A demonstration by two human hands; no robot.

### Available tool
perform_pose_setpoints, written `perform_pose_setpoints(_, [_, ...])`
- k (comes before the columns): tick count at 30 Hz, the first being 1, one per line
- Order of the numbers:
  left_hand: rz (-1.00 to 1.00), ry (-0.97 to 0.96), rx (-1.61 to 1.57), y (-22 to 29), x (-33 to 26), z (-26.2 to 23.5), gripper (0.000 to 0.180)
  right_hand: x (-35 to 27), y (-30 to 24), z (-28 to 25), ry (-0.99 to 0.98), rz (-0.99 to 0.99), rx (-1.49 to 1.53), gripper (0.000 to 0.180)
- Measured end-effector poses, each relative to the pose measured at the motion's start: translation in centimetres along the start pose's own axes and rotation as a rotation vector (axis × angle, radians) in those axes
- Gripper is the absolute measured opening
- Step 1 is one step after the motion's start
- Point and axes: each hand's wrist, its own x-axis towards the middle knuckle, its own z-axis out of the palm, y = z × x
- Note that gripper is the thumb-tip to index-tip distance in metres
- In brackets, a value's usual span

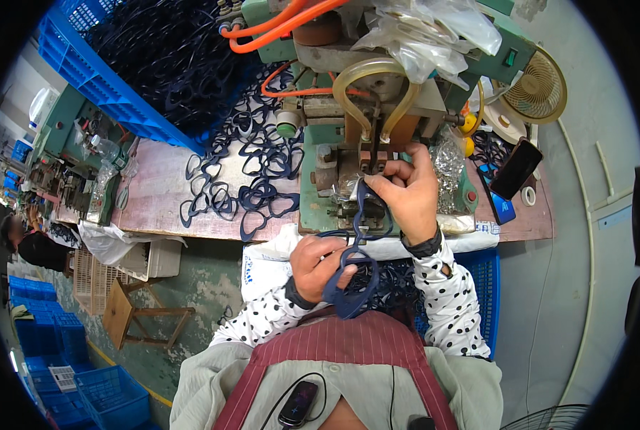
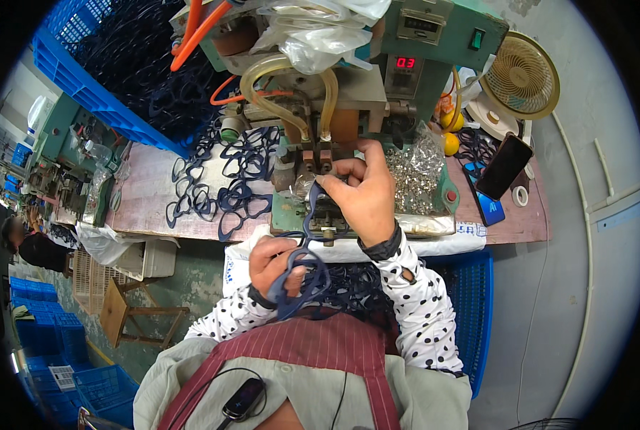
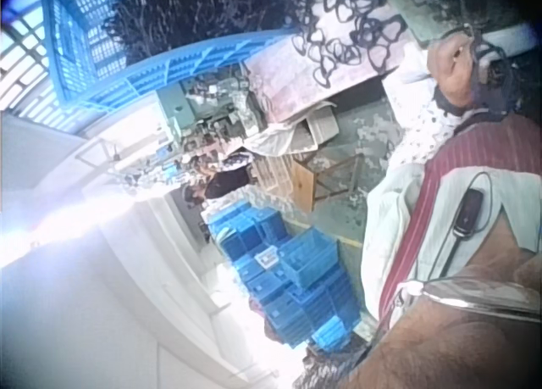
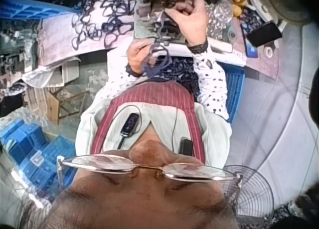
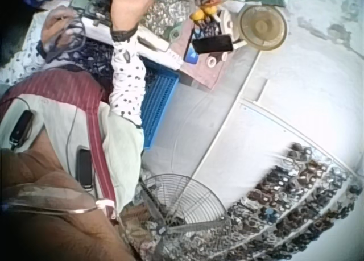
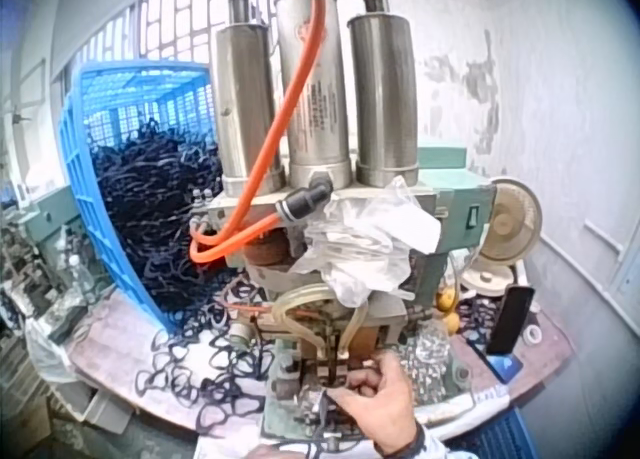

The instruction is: The person repeatedly picks up dark rubber loops from a pile, places them into a press machine, and removes the processed parts. The finished pieces are set aside on the table while the person continues the cycle with new loops.

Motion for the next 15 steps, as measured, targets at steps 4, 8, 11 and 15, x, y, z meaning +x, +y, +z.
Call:
perform_pose_setpoints(4, [0.226, -0.183, -0.202, -0.6, 2.2, -2.7, 0.026, 0.1, -0.7, -1.5, -0.018, -0.029, -0.113, 0.045])
perform_pose_setpoints(8, [0.367, -0.381, -0.291, -1.0, 5.0, -1.5, 0.029, 1.3, 0.2, -6.2, 0.173, -0.107, -0.132, 0.043])
perform_pose_setpoints(11, [0.311, -0.469, -0.433, -2.9, 5.5, 1.7, 0.039, 1.2, 1.9, -9.2, 0.213, -0.091, -0.220, 0.040])
perform_pose_setpoints(15, [0.321, -0.441, -0.366, -3.6, 5.7, 1.9, 0.036, 0.6, 4.6, -11.4, 0.278, -0.072, -0.326, 0.034])
